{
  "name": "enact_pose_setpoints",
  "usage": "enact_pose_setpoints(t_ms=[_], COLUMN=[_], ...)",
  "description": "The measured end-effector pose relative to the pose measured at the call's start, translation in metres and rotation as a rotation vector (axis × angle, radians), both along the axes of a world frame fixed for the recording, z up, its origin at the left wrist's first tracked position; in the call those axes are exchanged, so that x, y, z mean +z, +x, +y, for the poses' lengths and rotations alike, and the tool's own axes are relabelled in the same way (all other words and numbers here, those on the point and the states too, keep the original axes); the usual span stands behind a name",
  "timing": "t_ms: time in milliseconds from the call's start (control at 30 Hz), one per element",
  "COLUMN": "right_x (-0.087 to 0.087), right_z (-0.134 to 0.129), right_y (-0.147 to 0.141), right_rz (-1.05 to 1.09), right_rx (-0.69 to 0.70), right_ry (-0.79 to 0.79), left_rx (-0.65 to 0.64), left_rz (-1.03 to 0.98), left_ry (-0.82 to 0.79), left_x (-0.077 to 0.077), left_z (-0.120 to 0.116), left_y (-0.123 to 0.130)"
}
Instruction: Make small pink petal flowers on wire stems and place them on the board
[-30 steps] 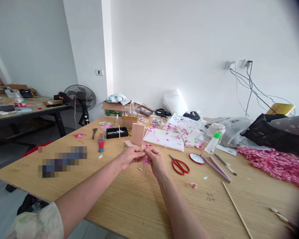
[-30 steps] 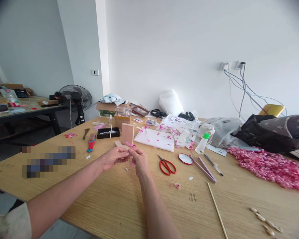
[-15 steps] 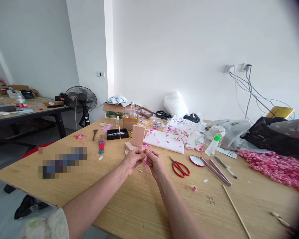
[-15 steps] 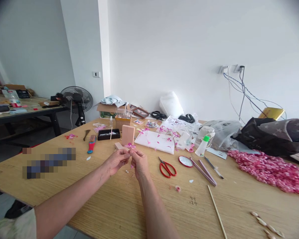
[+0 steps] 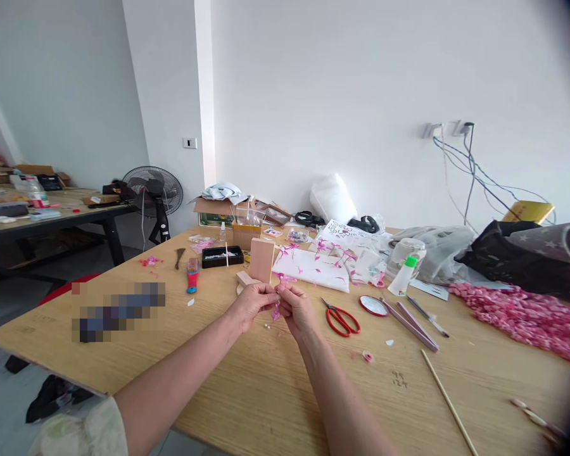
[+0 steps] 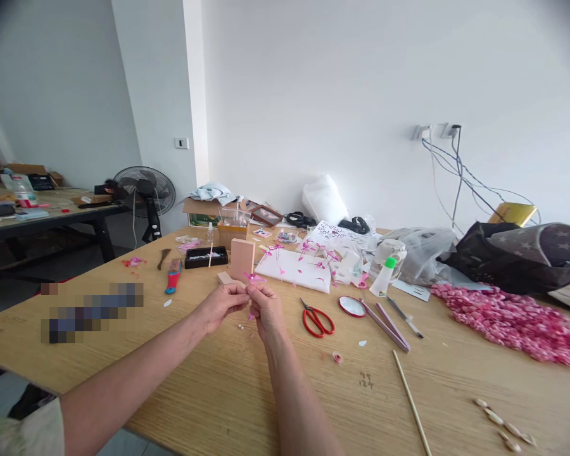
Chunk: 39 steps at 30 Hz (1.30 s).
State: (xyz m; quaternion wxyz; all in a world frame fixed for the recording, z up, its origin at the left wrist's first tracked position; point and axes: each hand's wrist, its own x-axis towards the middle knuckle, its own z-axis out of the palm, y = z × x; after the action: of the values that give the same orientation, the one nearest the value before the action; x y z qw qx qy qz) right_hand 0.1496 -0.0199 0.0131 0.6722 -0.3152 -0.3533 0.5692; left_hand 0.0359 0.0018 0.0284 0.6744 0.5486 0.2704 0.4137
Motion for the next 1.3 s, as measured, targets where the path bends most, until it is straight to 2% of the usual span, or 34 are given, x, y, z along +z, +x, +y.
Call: enact_pose_setpoints(t_ms=[167,333,400,567,733,900,1100,1300], right_x=[0.001,0.0,-0.001,-0.003,-0.004,-0.002,-0.001,0.0], right_z=[-0.001,-0.001,0.0,0.001,0.0,-0.001,-0.001,-0.002], right_y=[-0.004,-0.003,-0.001,0.003,0.002,0.003,0.001,-0.001], right_rz=[-0.031,-0.062,-0.043,-0.024,-0.027,-0.032,-0.027,-0.041], right_rx=[-0.017,-0.073,-0.076,-0.014,0.054,0.053,0.068,0.094], right_ry=[-0.017,-0.03,-0.02,0.027,0.047,0.05,0.059,0.039], left_rx=[0.081,0.172,0.168,0.038,0.134,0.172,0.154,0.214], left_rz=[-0.028,-0.043,-0.024,0.049,0.09,0.038,-0.006,-0.025], left_ry=[-0.034,0.007,0.006,0.011,0.115,0.075,0.109,0.1], left_x=[-0.003,-0.004,-0.002,0.005,0.005,0.003,0.003,0.005], left_z=[0.001,-0.002,-0.005,-0.008,-0.004,-0.003,-0.003,-0.003], left_y=[0.004,0.012,0.01,-0.001,-0.003,0.002,0.007,0.012])
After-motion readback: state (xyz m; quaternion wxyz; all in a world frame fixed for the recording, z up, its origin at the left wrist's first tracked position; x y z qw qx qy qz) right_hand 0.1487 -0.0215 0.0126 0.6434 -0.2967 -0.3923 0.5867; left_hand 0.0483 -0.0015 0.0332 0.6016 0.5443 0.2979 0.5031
